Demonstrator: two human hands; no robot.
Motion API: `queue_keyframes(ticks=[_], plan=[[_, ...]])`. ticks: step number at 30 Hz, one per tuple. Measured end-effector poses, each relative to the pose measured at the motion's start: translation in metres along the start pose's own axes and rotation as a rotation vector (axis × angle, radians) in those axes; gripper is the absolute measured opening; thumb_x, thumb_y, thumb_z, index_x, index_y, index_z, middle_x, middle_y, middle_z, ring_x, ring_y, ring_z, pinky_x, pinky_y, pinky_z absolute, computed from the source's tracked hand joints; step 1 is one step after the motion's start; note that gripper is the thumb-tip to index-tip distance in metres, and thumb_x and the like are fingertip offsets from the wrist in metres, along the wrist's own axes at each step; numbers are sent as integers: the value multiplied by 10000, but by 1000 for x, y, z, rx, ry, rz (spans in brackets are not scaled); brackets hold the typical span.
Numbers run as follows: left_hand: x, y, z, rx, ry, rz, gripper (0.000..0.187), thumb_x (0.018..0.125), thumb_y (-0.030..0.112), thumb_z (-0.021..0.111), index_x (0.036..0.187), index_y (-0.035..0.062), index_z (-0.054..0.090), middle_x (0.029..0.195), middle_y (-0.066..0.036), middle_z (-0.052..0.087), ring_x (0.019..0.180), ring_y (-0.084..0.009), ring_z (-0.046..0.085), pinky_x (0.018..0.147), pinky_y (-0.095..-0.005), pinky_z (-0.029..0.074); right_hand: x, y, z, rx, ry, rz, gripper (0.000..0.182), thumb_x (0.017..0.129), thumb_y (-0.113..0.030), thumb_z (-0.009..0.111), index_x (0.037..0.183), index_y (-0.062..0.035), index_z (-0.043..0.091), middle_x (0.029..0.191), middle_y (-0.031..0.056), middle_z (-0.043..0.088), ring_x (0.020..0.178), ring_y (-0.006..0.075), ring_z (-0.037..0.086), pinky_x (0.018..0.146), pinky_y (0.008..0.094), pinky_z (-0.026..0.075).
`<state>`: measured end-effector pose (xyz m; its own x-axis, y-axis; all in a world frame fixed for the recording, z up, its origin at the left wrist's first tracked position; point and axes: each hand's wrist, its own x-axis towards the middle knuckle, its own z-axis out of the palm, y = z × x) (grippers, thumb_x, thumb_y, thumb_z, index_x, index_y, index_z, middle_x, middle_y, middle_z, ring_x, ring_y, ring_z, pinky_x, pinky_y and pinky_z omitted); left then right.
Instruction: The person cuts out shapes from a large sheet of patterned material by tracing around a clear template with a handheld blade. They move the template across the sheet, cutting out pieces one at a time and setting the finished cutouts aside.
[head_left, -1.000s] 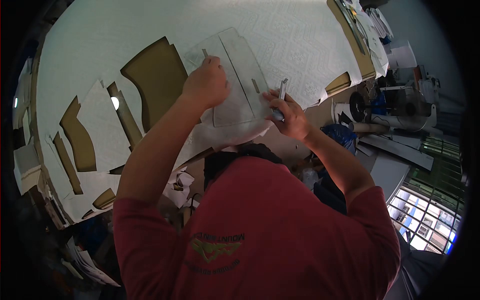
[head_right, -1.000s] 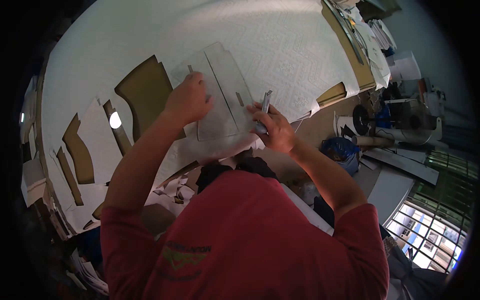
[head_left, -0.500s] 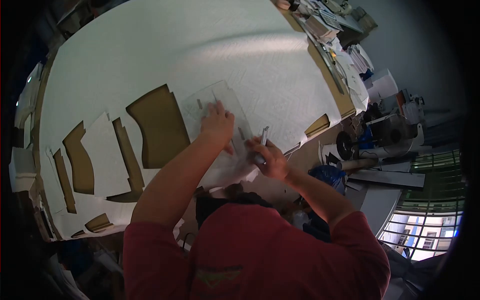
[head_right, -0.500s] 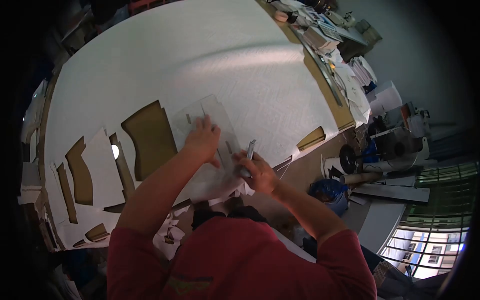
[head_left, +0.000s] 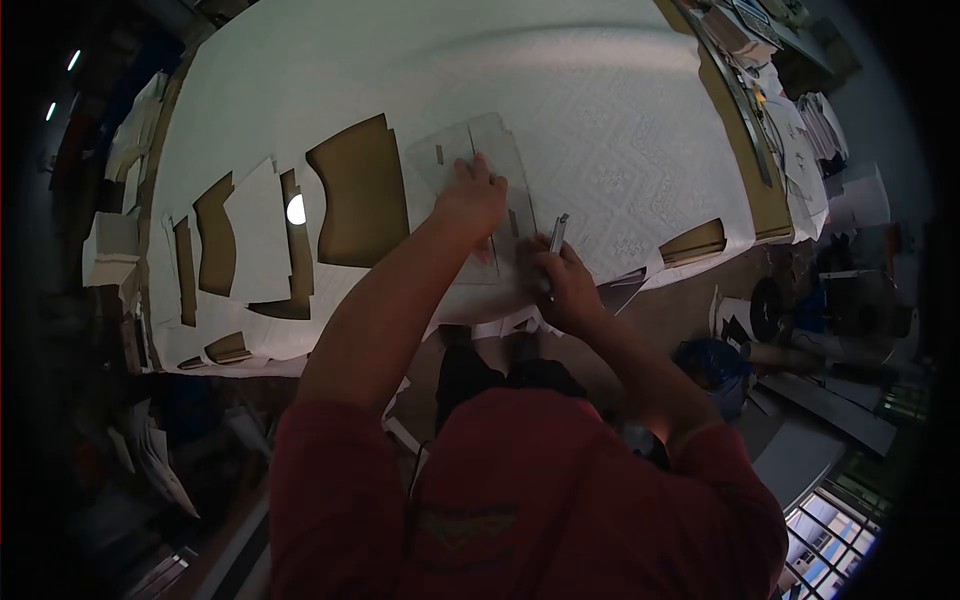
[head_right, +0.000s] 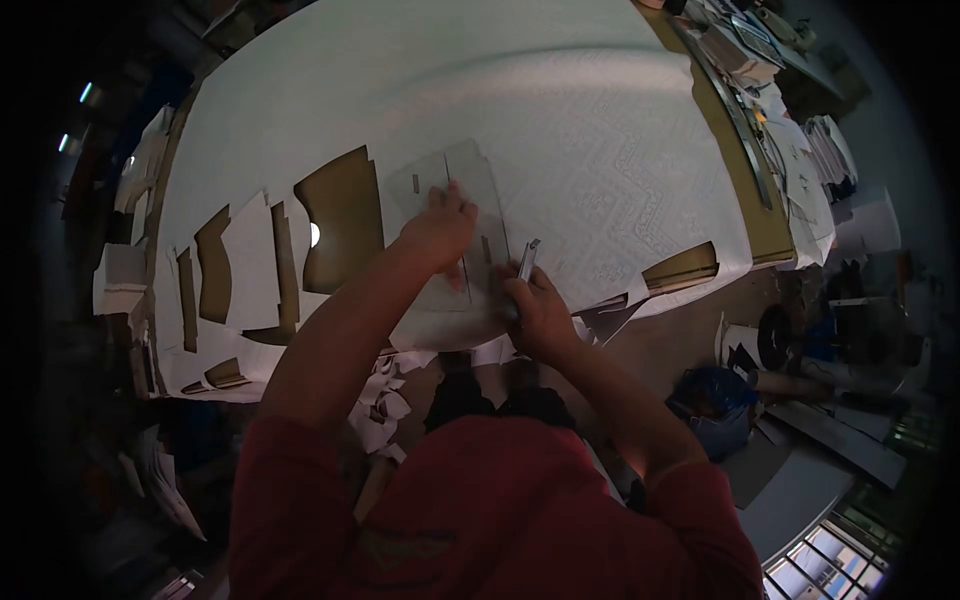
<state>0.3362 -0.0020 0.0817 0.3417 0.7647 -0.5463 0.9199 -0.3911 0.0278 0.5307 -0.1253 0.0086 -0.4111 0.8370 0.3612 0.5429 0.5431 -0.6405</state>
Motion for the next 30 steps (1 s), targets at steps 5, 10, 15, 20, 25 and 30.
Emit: queue_keyframes(ticks=[5, 10, 15, 20, 25, 30], plan=[[-2, -3, 0, 35, 30, 13, 1190, 575, 303, 1017, 1523, -6, 366, 1683, -302, 160, 1520, -535, 244, 1116, -518, 500, -26, -8, -26, 45, -36, -34, 331, 791, -47, 789, 1036, -84, 569, 1236, 188, 711, 1118, 401, 669, 891, 471, 554], [-10, -6, -4, 42, 55, 60, 1189, 561, 336, 1019, 1509, -4, 387, 1686, -291, 165, 1512, -515, 281, 1123, -502, 496, -52, -23, -50, 84, -65, 86, 416, 787, -112, 844, 1151, -112, 642, 1030, 139, 722, 912, 347, 693, 729, 434, 555], [-8, -3, 2, 51, 48, 36, 1185, 609, 306, 1000, 1552, 4, 349, 1681, -283, 197, 1512, -506, 292, 1101, -497, 509, -38, -42, -54, 72, 20, 223, 441, 796, -126, 859, 1215, -133, 722, 876, 118, 648, 758, 317, 664, 673, 403, 527], [3, -5, 25, -136, 128, 2, 1142, 586, 171, 985, 1526, -38, 371, 1670, -209, 225, 1451, -586, 321, 1064, -510, 551, -31, -39, -40, 124, 87, 236, 294, 853, -48, 797, 1139, -82, 739, 884, 137, 674, 764, 292, 684, 649, 369, 533], [-9, -5, 16, -101, 126, 47, 1143, 583, 117, 970, 1533, -53, 357, 1672, -188, 222, 1388, -693, 316, 1034, -521, 573, -27, -40, -37, 183, 40, 262, 209, 937, 56, 681, 1137, -4, 692, 915, 116, 706, 810, 201, 688, 703, 321, 542], [-13, -7, 10, -109, 133, 60, 1166, 576, 136, 980, 1541, -45, 349, 1685, -188, 201, 1394, -694, 304, 1041, -548, 563, -34, -37, -36, 228, 19, 504, 197, 1000, 9, 636, 1196, 19, 628, 1007, 129, 742, 930, 177, 750, 790, 301, 580]])
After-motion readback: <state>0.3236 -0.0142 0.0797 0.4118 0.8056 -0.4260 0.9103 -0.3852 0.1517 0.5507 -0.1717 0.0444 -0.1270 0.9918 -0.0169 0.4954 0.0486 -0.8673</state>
